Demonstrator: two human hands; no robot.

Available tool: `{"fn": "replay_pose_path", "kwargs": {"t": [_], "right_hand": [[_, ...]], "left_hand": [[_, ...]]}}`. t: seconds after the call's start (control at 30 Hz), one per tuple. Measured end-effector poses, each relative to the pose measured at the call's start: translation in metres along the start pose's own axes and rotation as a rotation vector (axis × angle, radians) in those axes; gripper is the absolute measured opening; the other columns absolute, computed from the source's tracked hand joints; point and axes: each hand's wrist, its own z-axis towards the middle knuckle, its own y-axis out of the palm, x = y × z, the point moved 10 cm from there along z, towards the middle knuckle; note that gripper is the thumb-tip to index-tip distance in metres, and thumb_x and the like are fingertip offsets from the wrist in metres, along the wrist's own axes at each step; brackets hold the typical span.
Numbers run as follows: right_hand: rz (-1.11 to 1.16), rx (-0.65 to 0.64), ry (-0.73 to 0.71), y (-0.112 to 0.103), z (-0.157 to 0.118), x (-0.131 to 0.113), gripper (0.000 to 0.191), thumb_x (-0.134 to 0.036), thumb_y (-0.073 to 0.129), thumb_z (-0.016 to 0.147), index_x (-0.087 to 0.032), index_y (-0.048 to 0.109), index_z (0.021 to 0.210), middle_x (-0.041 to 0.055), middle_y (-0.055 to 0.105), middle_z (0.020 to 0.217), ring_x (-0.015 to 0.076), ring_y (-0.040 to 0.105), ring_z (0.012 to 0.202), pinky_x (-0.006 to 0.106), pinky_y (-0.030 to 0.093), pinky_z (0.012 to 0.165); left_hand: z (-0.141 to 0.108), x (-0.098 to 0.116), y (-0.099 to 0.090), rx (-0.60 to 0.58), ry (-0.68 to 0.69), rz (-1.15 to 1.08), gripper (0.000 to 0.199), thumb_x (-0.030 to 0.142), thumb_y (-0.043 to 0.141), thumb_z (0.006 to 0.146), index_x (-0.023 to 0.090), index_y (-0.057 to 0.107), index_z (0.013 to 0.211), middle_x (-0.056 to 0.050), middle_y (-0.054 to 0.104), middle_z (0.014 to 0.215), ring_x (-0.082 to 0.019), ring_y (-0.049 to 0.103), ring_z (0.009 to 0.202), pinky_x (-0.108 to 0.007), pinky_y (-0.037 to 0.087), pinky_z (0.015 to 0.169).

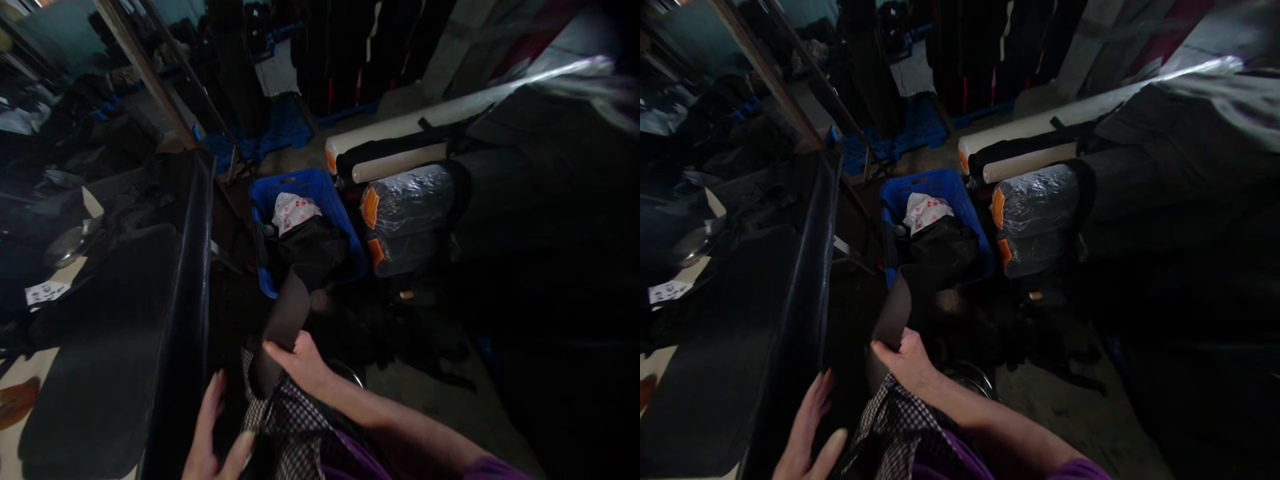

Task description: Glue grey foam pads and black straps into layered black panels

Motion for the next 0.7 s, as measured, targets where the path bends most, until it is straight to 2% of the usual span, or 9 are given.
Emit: {"fn": "replay_pose_path", "kwargs": {"t": [0.07, 0.13, 0.3, 0.37, 0.43, 0.5, 0.57, 0.6, 0.7], "right_hand": [[0.017, -0.100, 0.032, 0.030, -0.016, -0.006, 0.013, -0.034, 0.075, 0.077, -0.024, 0.069, 0.075, 0.0007, 0.064, 0.071, 0.0187, 0.056, 0.064, 0.032, 0.049, 0.060], [0.038, -0.154, 0.070, 0.043, -0.020, -0.008, 0.013, -0.032, 0.072, 0.078, -0.024, 0.065, 0.072, -0.0010, 0.059, 0.067, 0.0173, 0.051, 0.059, 0.031, 0.046, 0.056], [-0.008, -0.208, 0.105, 0.028, -0.008, -0.007, 0.015, -0.030, 0.069, 0.082, -0.020, 0.066, 0.072, -0.0020, 0.060, 0.069, 0.0136, 0.053, 0.063, 0.025, 0.046, 0.057], [-0.016, -0.366, 0.136, 0.024, -0.005, -0.002, 0.012, -0.031, 0.073, 0.080, -0.019, 0.073, 0.082, -0.0008, 0.067, 0.075, 0.0134, 0.059, 0.066, 0.024, 0.049, 0.059], [0.010, -0.621, 0.232, 0.018, -0.003, 0.008, 0.028, -0.037, 0.078, 0.076, -0.020, 0.076, 0.098, 0.0032, 0.074, 0.087, 0.0160, 0.068, 0.075, 0.026, 0.054, 0.065], [-0.050, -0.715, 0.367, -0.015, 0.012, 0.029, 0.041, -0.041, 0.083, 0.072, -0.019, 0.077, 0.105, 0.0078, 0.076, 0.093, 0.0208, 0.073, 0.080, 0.031, 0.058, 0.068], [-0.389, -0.271, 0.364, -0.106, 0.064, 0.045, 0.028, -0.037, 0.084, 0.072, -0.017, 0.079, 0.092, 0.0083, 0.076, 0.084, 0.0218, 0.073, 0.072, 0.032, 0.059, 0.065], [-0.482, -0.093, 0.329, -0.147, 0.086, 0.045, 0.025, -0.030, 0.083, 0.075, -0.017, 0.078, 0.095, 0.0102, 0.076, 0.091, 0.0226, 0.073, 0.081, 0.035, 0.060, 0.074], [-0.631, 0.172, 0.253, -0.223, 0.133, 0.043, 0.032, -0.010, 0.081, 0.073, -0.018, 0.076, 0.103, 0.0140, 0.073, 0.116, 0.0255, 0.067, 0.111, 0.043, 0.053, 0.101]], "left_hand": [[0.015, 0.016, 0.026, -0.081, 0.078, -0.039, 0.099, 0.054, 0.070, 0.080, 0.021, 0.025, 0.162, -0.013, 0.039, 0.164, -0.034, 0.043, 0.148, -0.046, 0.041, 0.121], [0.027, 0.017, 0.047, -0.150, 0.036, -0.043, 0.102, 0.057, 0.069, 0.081, 0.019, 0.020, 0.163, -0.016, 0.044, 0.160, -0.034, 0.051, 0.142, -0.048, 0.044, 0.117], [0.035, -0.009, 0.080, -0.249, -0.115, -0.053, 0.074, 0.041, 0.050, 0.094, 0.014, 0.026, 0.159, -0.017, 0.074, 0.124, -0.030, 0.073, 0.112, -0.038, 0.056, 0.095], [0.038, -0.019, 0.084, -0.255, -0.123, -0.086, 0.063, 0.037, 0.045, 0.095, 0.014, 0.035, 0.153, -0.015, 0.078, 0.112, -0.028, 0.076, 0.102, -0.035, 0.057, 0.089], [0.045, -0.029, 0.084, -0.250, -0.139, -0.121, 0.054, 0.041, 0.044, 0.096, 0.015, 0.047, 0.143, -0.012, 0.079, 0.104, -0.027, 0.076, 0.101, -0.033, 0.057, 0.089], [0.054, -0.040, 0.078, -0.211, -0.172, -0.148, 0.053, 0.049, 0.048, 0.095, 0.014, 0.054, 0.134, -0.012, 0.078, 0.107, -0.028, 0.073, 0.110, -0.034, 0.056, 0.097], [0.060, -0.051, 0.069, -0.163, -0.233, -0.163, 0.056, 0.054, 0.047, 0.095, 0.015, 0.056, 0.134, -0.013, 0.075, 0.117, -0.029, 0.068, 0.122, -0.036, 0.053, 0.106], [0.060, -0.055, 0.065, -0.149, -0.267, -0.160, 0.058, 0.056, 0.047, 0.095, 0.015, 0.057, 0.135, -0.013, 0.074, 0.121, -0.029, 0.066, 0.126, -0.037, 0.052, 0.109], [0.056, -0.057, 0.056, -0.137, -0.350, -0.123, 0.062, 0.058, 0.052, 0.092, 0.020, 0.058, 0.140, -0.012, 0.073, 0.123, -0.031, 0.065, 0.126, -0.042, 0.054, 0.109]]}}
